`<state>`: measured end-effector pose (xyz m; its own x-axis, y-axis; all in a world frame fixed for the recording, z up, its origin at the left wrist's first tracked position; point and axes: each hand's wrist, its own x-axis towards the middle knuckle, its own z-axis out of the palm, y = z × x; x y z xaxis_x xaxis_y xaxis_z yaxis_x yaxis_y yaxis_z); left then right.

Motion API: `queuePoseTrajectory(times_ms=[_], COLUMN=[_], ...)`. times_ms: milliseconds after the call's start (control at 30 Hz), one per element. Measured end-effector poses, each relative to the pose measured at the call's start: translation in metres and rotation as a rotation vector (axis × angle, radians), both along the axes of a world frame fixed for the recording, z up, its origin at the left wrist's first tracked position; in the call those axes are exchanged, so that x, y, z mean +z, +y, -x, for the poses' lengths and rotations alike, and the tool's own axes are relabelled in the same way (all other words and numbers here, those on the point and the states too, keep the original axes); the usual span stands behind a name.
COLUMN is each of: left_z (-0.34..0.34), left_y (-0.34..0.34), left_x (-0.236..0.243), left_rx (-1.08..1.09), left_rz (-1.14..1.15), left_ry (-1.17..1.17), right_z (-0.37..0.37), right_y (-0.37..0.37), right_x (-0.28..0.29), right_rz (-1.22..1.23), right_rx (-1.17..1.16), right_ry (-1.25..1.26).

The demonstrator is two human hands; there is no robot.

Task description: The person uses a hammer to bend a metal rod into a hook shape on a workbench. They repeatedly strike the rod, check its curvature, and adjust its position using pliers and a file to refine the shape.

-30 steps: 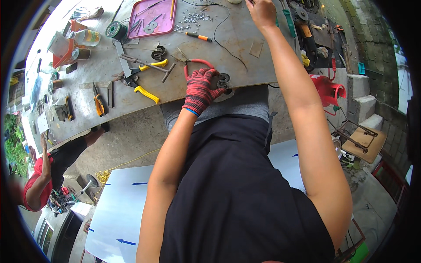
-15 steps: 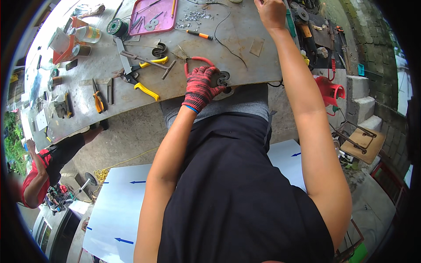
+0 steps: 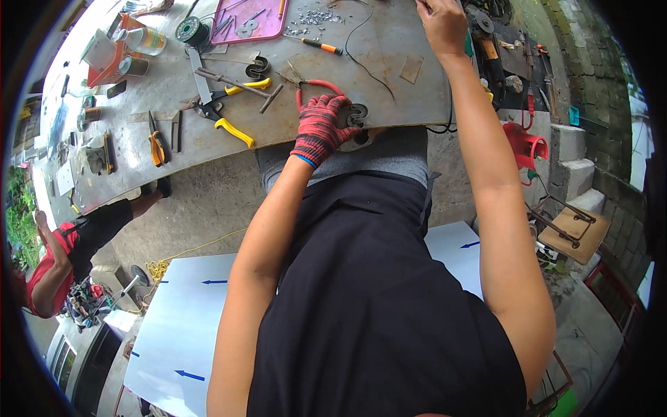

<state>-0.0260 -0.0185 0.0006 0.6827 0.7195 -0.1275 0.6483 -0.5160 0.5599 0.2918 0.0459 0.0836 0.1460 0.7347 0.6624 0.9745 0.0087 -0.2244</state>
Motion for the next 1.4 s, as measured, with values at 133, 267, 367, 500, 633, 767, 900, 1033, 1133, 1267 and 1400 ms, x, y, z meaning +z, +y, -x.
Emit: queuePoseTrajectory(times_ms=[133, 267, 367, 500, 633, 767, 900, 1033, 1133, 1267, 1400], left_z=[-0.001, 0.000, 0.000, 0.001, -0.001, -0.001, -0.001, -0.001, -0.001, -0.002, -0.001], left_y=[0.000, 0.000, -0.002, -0.003, -0.002, -0.001, -0.001, -0.002, -0.001, -0.002, -0.001], left_x=[-0.001, -0.006, -0.011, -0.013, -0.010, -0.011, -0.010, -0.010, -0.010, -0.005, -0.010], left_rx=[0.000, 0.009, 0.010, 0.016, 0.013, 0.019, 0.010, 0.010, 0.016, 0.002, 0.015], left_rz=[-0.012, -0.010, -0.063, -0.027, -0.017, -0.013, -0.023, -0.043, -0.033, -0.081, -0.010], left_ry=[-0.001, 0.005, -0.037, -0.043, -0.036, -0.043, -0.031, -0.020, -0.029, -0.002, -0.021], right_z=[-0.005, 0.015, 0.015, 0.069, 0.100, 0.112, 0.116, 0.118, 0.119, 0.119, 0.120], right_y=[-0.009, -0.040, -0.080, -0.145, -0.178, -0.182, -0.179, -0.179, -0.179, -0.185, -0.189], right_x=[0.007, 0.041, 0.050, 0.077, 0.076, 0.053, 0.044, 0.033, 0.029, 0.037, 0.044], right_rz=[-0.003, -0.021, -0.037, 0.149, 0.263, 0.296, 0.327, 0.327, 0.338, 0.321, 0.317], right_rx=[0.004, 0.017, 0.203, 0.218, 0.233, 0.236, 0.234, 0.224, 0.224, 0.200, 0.204], right_ry=[-0.011, 0.101, -0.033, 0.162, 0.299, 0.325, 0.307, 0.284, 0.277, 0.307, 0.311])
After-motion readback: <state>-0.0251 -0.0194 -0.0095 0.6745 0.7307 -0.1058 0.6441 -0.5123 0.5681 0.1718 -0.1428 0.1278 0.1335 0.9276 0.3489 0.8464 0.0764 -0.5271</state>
